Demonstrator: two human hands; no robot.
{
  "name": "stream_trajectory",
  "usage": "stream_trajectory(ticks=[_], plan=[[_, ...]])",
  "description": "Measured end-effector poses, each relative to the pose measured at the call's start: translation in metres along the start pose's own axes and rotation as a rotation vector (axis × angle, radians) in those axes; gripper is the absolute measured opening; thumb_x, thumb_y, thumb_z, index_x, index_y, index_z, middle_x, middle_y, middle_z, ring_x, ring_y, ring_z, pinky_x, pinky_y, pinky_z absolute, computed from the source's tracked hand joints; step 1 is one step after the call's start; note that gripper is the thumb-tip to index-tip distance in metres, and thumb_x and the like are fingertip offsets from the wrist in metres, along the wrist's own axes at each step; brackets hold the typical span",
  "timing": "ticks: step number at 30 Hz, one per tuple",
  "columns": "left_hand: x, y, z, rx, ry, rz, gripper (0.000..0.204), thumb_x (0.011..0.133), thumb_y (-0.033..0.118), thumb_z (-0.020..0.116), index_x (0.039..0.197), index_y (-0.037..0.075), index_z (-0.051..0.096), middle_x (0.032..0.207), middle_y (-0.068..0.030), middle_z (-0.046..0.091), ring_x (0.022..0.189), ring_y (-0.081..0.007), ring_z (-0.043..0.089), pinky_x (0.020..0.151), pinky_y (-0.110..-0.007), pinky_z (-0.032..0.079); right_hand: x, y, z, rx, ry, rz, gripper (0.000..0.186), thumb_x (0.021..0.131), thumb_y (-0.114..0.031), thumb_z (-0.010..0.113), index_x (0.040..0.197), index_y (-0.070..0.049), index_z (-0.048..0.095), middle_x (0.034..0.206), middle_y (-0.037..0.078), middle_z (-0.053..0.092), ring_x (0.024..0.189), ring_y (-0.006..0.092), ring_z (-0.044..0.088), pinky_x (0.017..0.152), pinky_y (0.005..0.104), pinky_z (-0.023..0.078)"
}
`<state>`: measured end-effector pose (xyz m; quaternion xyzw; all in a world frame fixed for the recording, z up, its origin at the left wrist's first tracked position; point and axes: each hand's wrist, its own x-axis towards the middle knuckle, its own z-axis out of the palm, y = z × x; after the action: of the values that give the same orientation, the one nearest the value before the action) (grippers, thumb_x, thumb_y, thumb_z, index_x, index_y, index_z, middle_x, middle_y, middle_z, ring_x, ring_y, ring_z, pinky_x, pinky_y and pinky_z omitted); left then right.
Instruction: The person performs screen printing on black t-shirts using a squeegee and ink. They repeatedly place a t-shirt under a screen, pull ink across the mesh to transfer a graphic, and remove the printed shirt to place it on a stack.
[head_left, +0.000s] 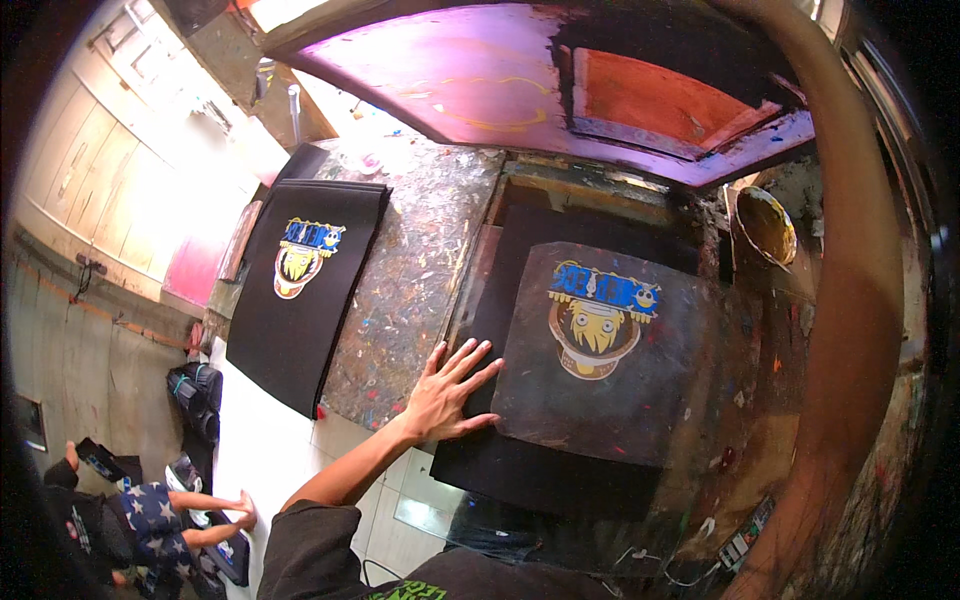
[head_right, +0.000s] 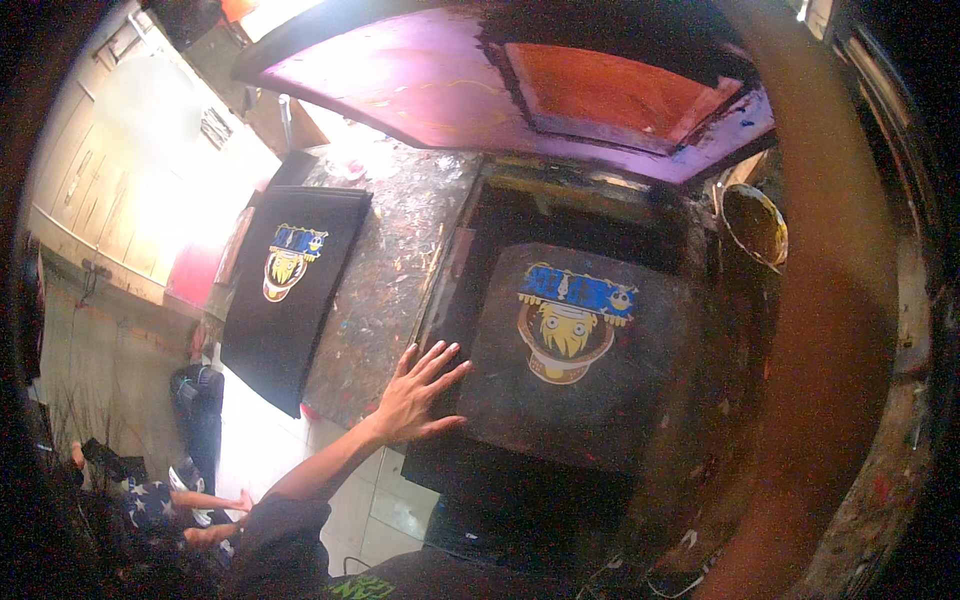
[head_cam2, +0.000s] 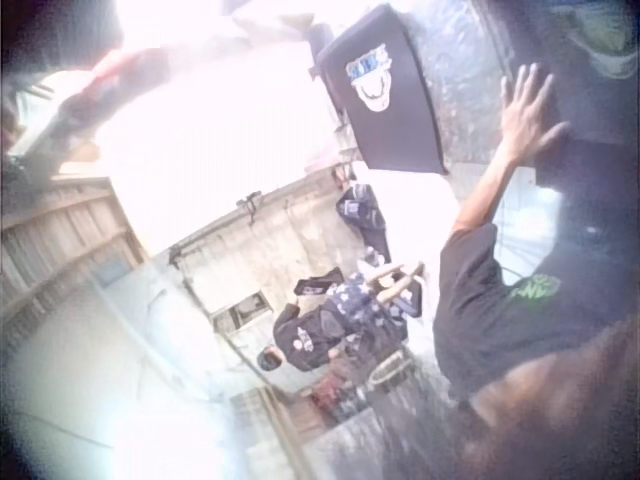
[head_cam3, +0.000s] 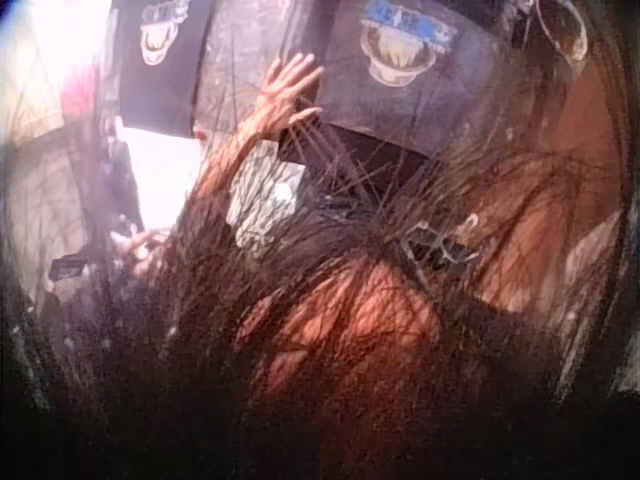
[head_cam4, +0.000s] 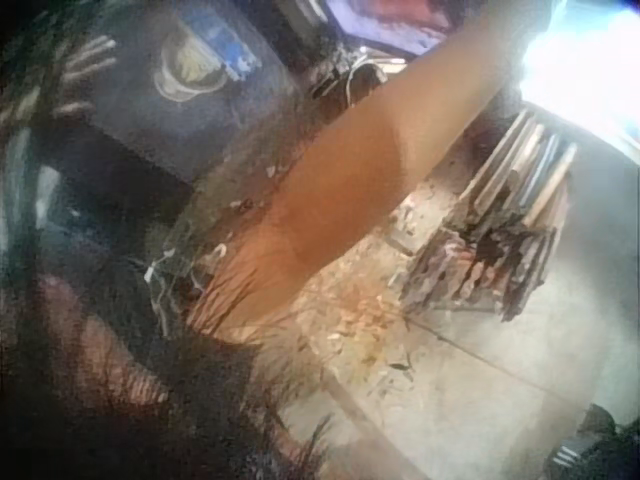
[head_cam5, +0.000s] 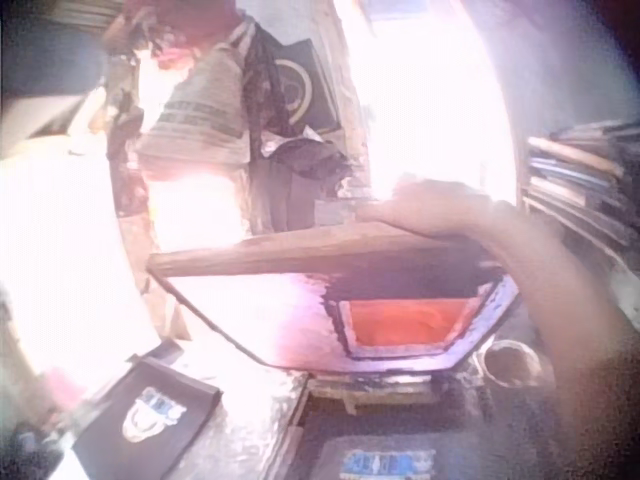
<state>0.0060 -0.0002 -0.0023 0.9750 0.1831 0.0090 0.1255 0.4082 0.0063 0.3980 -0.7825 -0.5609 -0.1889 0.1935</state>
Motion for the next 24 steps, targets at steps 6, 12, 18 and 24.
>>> stream_trajectory(ticks=[6,12,18,24], plan=[[-0.034,-0.013,0.013,-0.077,0.097,-0.017,0.081,0.093,0.067,0.059,0.159,0.022,0.041,0.166,-0.0122,0.033,0.156,-0.0325,0.026,0.126,-0.059,0.012,0.006,-0.043,0.036,0.056,-0.036,-0.058,0.069,0.092,-0.059,0.058,0.116,0.004,0.073,0.117,0.030,0.071,0.108,0.0423,0.069,0.095,0.0449,0.052],[0.042,0.101,0.057,-0.059,0.517,-0.178,0.057,0.076,0.024,0.077,0.132,0.015,0.068,0.160,-0.0139,0.040,0.154,-0.0443,0.023,0.121,-0.072,0.011,-0.064,-0.010,0.033,0.062,0.133,-0.149,0.062,0.091,-0.053,0.061,0.116,0.002,0.071,0.114,0.028,0.071,0.106,0.0422,0.070,0.093,0.0460,0.053],[0.139,0.158,-0.051,-0.495,1.150,0.069,0.054,0.082,0.018,0.071,0.134,0.008,0.062,0.153,-0.0252,0.044,0.150,-0.0467,0.030,0.122,-0.067,0.018,-0.156,-0.103,0.078,0.122,0.052,-0.333,0.055,0.090,-0.048,0.063,0.116,0.000,0.070,0.112,0.026,0.072,0.104,0.0421,0.070,0.090,0.0471,0.053],[0.099,0.031,-0.103,0.401,1.073,-0.129,0.040,0.086,0.025,0.067,0.125,0.015,0.068,0.136,-0.0156,0.063,0.136,-0.0352,0.051,0.109,-0.056,0.040,-0.229,-0.099,0.155,0.160,-0.166,-0.341,0.050,0.089,-0.043,0.066,0.117,-0.002,0.068,0.109,0.025,0.072,0.102,0.0420,0.070,0.088,0.0481,0.054]])
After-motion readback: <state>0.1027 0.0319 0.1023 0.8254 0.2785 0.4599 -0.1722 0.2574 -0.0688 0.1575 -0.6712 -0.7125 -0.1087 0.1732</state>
